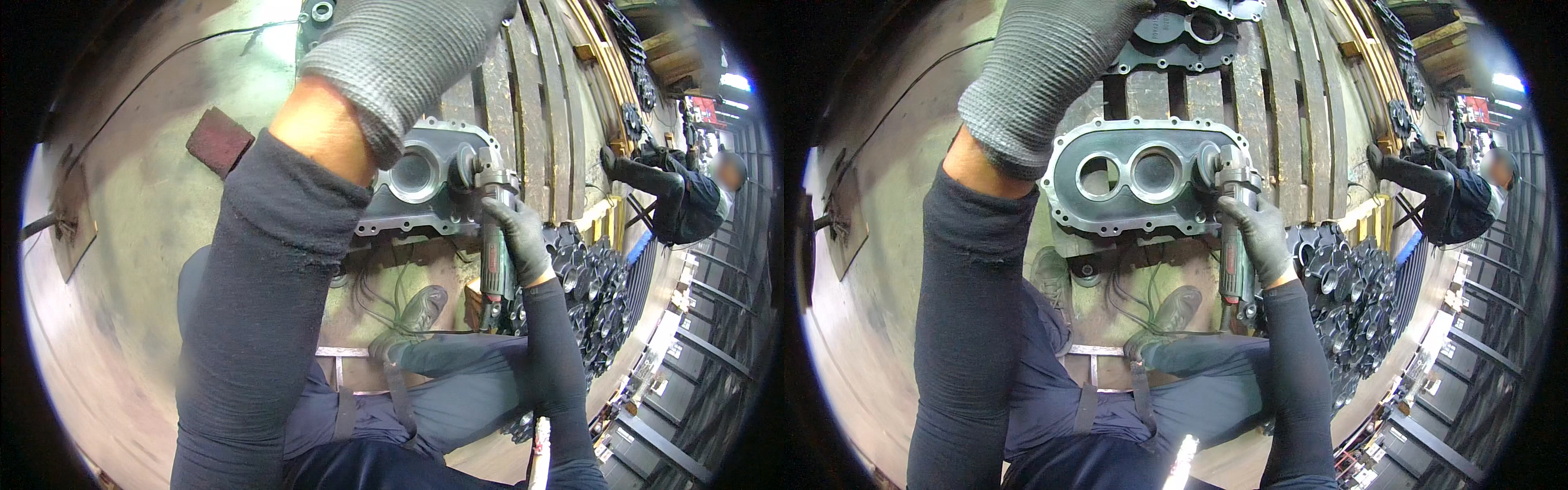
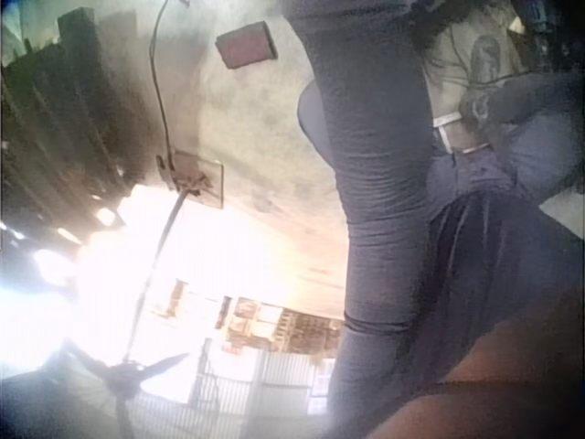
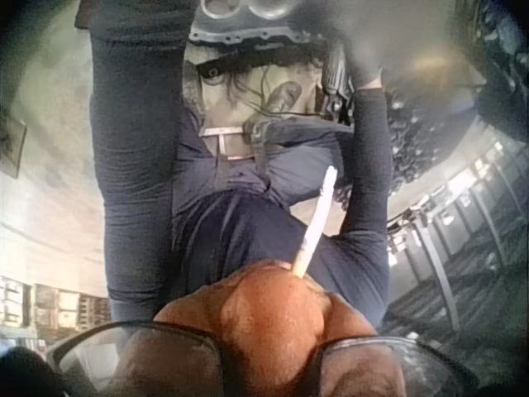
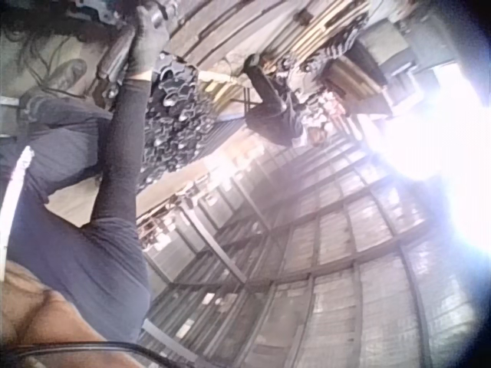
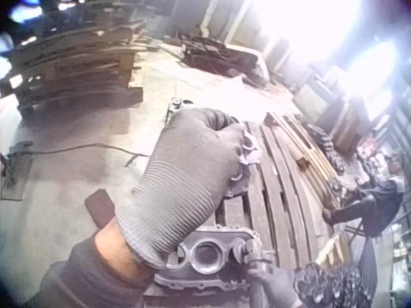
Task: The person uses an angle grinder to smooth the edges and surfaces of metal engine parts. They handle the parts one at a time, repositioning them on a wooden pallet and grinding different areas before stacking the finished pieces.
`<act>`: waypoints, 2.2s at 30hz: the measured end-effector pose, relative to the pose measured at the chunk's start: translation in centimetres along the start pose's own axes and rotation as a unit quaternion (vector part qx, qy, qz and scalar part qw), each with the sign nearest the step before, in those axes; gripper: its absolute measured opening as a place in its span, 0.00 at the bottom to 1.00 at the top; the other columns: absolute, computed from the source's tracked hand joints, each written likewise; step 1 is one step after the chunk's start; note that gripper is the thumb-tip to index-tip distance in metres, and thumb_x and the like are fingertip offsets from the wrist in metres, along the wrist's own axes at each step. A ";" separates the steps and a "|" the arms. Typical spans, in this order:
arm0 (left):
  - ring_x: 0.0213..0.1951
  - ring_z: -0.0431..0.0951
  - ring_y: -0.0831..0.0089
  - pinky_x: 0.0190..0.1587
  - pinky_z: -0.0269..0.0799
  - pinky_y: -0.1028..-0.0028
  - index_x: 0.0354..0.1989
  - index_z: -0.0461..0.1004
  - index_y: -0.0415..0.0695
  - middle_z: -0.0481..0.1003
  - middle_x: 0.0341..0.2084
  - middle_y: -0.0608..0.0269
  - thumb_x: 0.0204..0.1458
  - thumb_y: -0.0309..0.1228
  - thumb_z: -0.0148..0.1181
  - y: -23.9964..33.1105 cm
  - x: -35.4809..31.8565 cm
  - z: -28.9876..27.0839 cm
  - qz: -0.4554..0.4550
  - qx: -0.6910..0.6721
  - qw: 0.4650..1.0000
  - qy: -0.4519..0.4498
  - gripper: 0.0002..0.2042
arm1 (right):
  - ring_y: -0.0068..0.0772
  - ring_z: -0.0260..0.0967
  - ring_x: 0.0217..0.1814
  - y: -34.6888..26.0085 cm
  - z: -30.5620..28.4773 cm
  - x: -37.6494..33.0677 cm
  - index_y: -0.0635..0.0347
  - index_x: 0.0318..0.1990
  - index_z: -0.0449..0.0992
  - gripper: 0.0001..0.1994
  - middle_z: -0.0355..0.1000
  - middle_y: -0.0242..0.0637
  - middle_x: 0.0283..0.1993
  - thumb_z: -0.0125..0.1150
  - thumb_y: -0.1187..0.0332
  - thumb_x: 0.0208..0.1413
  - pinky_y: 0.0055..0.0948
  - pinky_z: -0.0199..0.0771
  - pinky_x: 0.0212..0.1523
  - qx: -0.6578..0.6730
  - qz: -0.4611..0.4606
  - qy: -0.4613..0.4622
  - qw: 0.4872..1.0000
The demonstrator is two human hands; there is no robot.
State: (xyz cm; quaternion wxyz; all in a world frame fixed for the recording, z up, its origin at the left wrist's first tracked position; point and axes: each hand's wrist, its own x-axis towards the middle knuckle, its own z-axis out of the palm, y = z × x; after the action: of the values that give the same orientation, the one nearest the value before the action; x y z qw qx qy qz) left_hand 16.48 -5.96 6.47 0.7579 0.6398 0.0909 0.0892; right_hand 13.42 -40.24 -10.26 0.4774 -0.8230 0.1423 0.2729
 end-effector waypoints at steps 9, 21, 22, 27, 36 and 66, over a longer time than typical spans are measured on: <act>0.43 0.89 0.54 0.48 0.87 0.62 0.43 0.84 0.35 0.86 0.41 0.49 0.54 0.27 0.74 -5.1 2.0 -0.8 0.386 0.490 0.775 0.102 0.11 | 0.27 0.80 0.42 -2.4 2.1 0.1 0.69 0.54 0.83 0.22 0.85 0.38 0.44 0.78 0.61 0.60 0.32 0.81 0.45 -0.082 -0.048 -0.029 0.995; 0.37 0.88 0.50 0.46 0.80 0.58 0.40 0.85 0.33 0.83 0.28 0.42 0.69 0.37 0.56 0.5 -1.2 -3.2 0.106 0.114 0.988 0.017 0.18 | 0.29 0.83 0.42 -2.7 0.6 -1.7 0.68 0.54 0.84 0.25 0.85 0.40 0.43 0.78 0.57 0.57 0.33 0.83 0.48 -0.133 -0.038 -0.056 0.989; 0.37 0.88 0.50 0.46 0.80 0.58 0.40 0.85 0.33 0.84 0.28 0.42 0.69 0.37 0.55 1.6 -0.9 -2.2 0.048 0.121 0.991 0.028 0.18 | 0.27 0.81 0.40 -2.2 0.4 -1.5 0.67 0.53 0.84 0.22 0.85 0.37 0.43 0.77 0.57 0.60 0.33 0.82 0.45 -0.101 -0.043 -0.046 0.993; 0.38 0.88 0.50 0.47 0.81 0.58 0.44 0.85 0.32 0.85 0.31 0.42 0.69 0.37 0.55 1.8 -1.1 -2.5 0.040 0.096 0.994 0.021 0.18 | 0.26 0.79 0.38 -3.8 1.3 -1.0 0.66 0.52 0.84 0.20 0.84 0.36 0.42 0.75 0.58 0.63 0.30 0.80 0.42 -0.068 -0.009 -0.072 0.995; 0.39 0.88 0.51 0.48 0.80 0.58 0.45 0.85 0.33 0.85 0.32 0.42 0.69 0.38 0.56 0.2 -2.0 -4.0 0.140 0.120 0.982 0.029 0.18 | 0.24 0.79 0.37 -4.3 3.6 0.2 0.67 0.54 0.84 0.23 0.84 0.38 0.42 0.77 0.56 0.62 0.29 0.81 0.41 -0.038 0.007 -0.089 0.995; 0.44 0.86 0.41 0.53 0.79 0.52 0.42 0.85 0.32 0.84 0.37 0.33 0.68 0.36 0.56 2.4 -4.6 -8.1 0.180 0.063 0.980 0.049 0.17 | 0.55 0.86 0.51 -9.3 5.0 1.6 0.66 0.55 0.85 0.34 0.86 0.58 0.49 0.78 0.48 0.47 0.45 0.83 0.57 -0.436 -0.107 -0.072 0.891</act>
State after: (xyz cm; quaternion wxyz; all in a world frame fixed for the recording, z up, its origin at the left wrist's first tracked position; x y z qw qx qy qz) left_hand 9.92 1.03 7.58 0.6820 0.6871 0.0167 0.2499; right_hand 17.73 -31.14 -6.54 0.1060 -0.9368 -0.1149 0.3130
